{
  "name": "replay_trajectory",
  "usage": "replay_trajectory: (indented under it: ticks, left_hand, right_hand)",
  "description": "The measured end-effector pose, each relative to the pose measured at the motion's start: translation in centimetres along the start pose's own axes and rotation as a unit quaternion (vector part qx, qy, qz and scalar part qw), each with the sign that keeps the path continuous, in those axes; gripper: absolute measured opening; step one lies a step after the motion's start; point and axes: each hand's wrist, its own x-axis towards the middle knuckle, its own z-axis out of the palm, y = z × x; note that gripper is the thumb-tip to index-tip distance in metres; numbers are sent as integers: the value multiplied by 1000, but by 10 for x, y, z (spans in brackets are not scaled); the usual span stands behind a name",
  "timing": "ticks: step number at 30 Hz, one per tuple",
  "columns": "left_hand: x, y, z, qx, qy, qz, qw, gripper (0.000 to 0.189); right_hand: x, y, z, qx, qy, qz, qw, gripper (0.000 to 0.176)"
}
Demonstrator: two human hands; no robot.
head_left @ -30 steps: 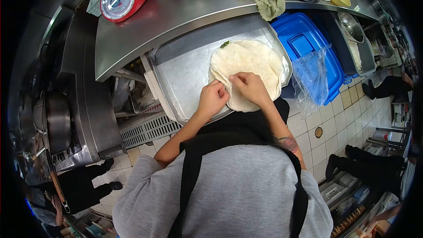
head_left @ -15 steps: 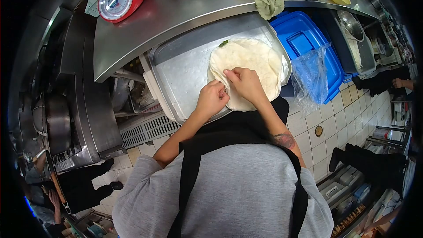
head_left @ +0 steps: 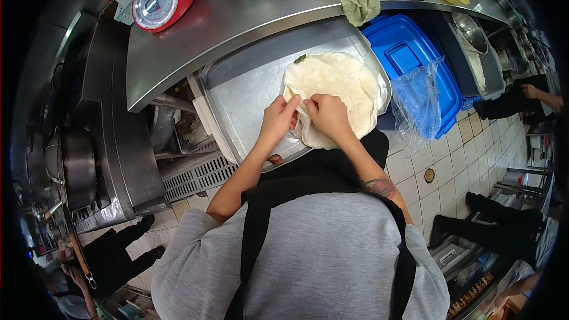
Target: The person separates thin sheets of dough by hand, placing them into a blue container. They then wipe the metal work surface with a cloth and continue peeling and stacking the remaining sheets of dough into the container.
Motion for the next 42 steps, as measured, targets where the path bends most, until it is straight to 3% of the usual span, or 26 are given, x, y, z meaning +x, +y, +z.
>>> replay_trajectory:
  ticks: [2, 7, 8, 11, 12, 14, 18, 21, 24, 26, 29, 32, 35, 36, 39, 40, 42]
  left_hand:
    - [6, 0, 1, 84, 7, 23, 996, 26]
    - [22, -23, -23, 223, 12, 111, 968, 20]
    - [23, -25, -28, 172, 7, 64, 983, 19]
    - [24, -19, -35, 137, -22, 48, 989, 18]
    - [23, -16, -35, 167, -19, 52, 984, 18]
    - [22, -8, -31, 227, -12, 62, 972, 16]
    - [16, 4, -24, 338, 8, 113, 934, 12]
    - [16, 7, -26, 342, -4, 100, 934, 10]
    - [17, 8, -27, 358, -11, 100, 928, 9]
    - [15, 12, -22, 391, -8, 87, 916, 14]
    - [-7, 28, -1, 469, 118, 211, 850, 22]
    - [-3, 24, 14, 316, 57, 360, 876, 34]
    - [14, 19, 37, 271, 33, 374, 886, 53]
    - [31, 0, 42, 334, 34, 345, 876, 69]
    - [37, -14, 41, 443, 37, 315, 838, 80]
    - [36, -11, 40, 461, 34, 312, 830, 83]
    - [30, -7, 38, 497, 31, 298, 814, 88]
  right_hand:
    - [-4, 1, 8, -22, 38, -42, 998, 30]
    - [-9, 22, 6, 145, 136, -21, 980, 22]
    - [-10, 28, 3, 185, 154, -5, 970, 21]
    - [-4, 61, 6, 445, 81, 82, 888, 21]
    - [-4, 66, 5, 419, 57, 84, 902, 20]
    - [-4, 71, 9, 506, 53, 80, 857, 19]
    - [-12, 59, 4, 682, 32, 180, 708, 14]
    - [-12, 56, 8, 734, 45, 208, 645, 13]
    - [-11, 47, 3, 746, 60, 218, 626, 19]
    - [-11, 42, -1, 737, 56, 218, 638, 21]
    - [-8, 44, 4, 701, 61, 222, 675, 21]
    - [-6, 48, 12, 686, 68, 211, 693, 20]
    - [-9, 41, 10, 699, 83, 213, 678, 18]
    - [-9, 40, 7, 704, 92, 218, 669, 17]
    - [2, 61, 20, 550, 147, 118, 813, 16]
    - [1, 48, 0, 420, 155, 73, 891, 23]
    - [13, 32, -25, 273, 181, 21, 945, 35]
